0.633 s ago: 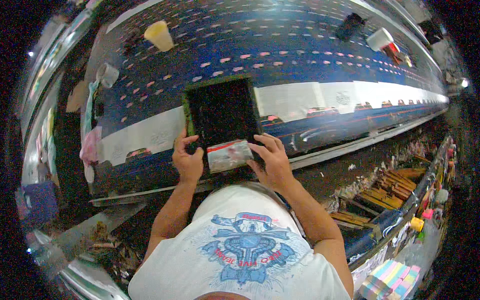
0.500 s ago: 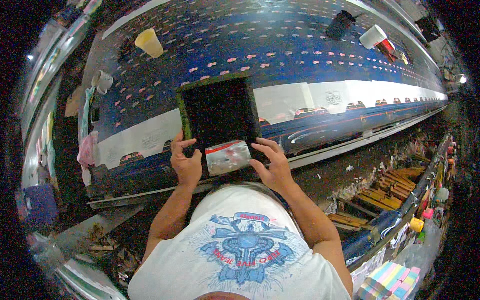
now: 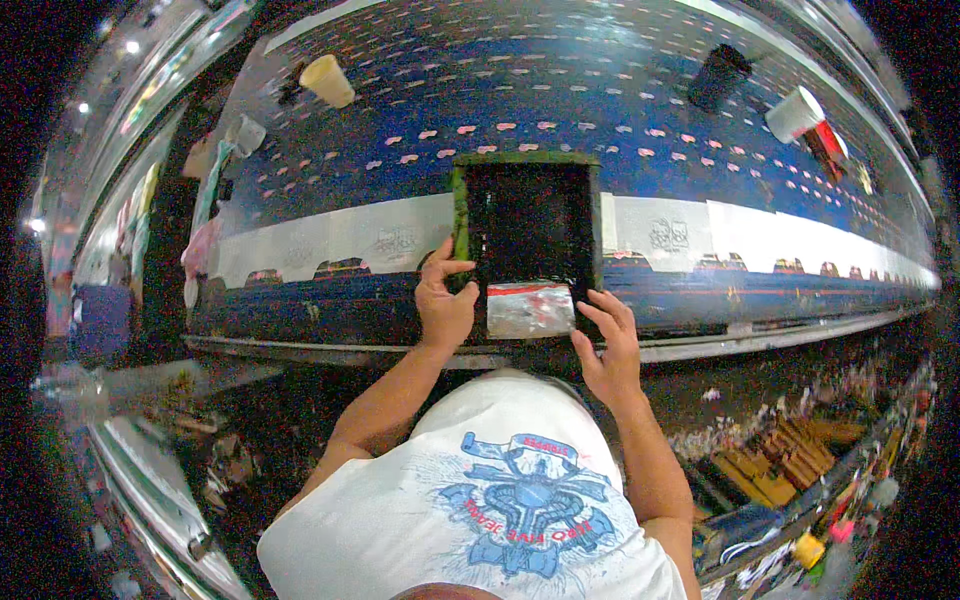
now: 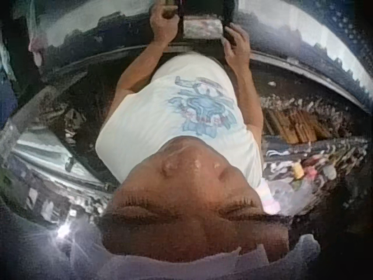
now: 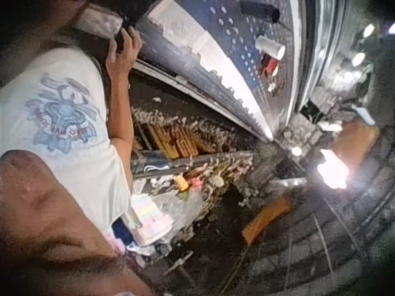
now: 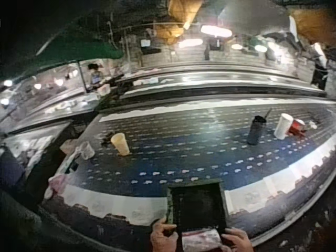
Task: The person places a pink paper on a long workbench, then retrieves a silkscreen frame. They position the frame on the bench, pour black ink into it, and spread the ink across the screen surface using a squeegee.
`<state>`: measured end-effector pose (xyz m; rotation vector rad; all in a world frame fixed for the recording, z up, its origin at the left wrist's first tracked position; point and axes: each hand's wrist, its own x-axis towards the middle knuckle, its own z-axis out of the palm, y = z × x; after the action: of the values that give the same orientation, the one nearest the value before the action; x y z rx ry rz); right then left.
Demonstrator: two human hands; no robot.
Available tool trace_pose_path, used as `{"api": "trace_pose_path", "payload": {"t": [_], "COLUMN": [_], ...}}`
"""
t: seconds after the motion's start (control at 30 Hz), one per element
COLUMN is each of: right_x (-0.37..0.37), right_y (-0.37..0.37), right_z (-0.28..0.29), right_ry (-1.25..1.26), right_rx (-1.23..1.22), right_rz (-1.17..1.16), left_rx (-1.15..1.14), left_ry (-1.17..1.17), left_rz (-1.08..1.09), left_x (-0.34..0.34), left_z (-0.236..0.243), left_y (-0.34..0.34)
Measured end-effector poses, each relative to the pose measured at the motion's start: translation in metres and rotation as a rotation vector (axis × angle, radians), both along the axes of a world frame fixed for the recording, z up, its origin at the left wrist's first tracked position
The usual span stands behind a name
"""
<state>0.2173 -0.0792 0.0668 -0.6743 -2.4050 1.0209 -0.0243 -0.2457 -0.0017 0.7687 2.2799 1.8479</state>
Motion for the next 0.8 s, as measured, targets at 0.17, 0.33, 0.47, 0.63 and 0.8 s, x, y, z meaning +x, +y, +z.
{"api": "trace_pose_path", "payload": {"t": [0.17, 0.33, 0.47, 0.63, 0.8], "right_x": [-0.011, -0.042, -0.057, -0.097, -0.155], "right_y": [0.0, -0.009, 0.007, 0.052, 0.098], "right_z": [0.016, 0.028, 0.041, 0.078, 0.065], "right_ry": [-0.041, -0.181, -0.314, -0.51, -0.45], "right_rx": [0.252, 0.428, 0.557, 0.418, 0.392], "right_rz": [0.234, 0.384, 0.506, 0.594, 0.539], "left_rx": [0.034, -0.053, -0.067, -0.111, -0.097], "left_ry": [-0.088, -0.099, -0.098, -0.122, -0.144], "left_rz": [0.004, -0.013, -0.021, -0.034, -0.087], "left_x": [0.003, 0.001, 0.001, 0.0, -0.007], "left_z": [-0.011, -0.008, -0.008, -0.002, 0.007], "left_y": [0.008, 0.008, 0.013, 0.013, 0.004]}}
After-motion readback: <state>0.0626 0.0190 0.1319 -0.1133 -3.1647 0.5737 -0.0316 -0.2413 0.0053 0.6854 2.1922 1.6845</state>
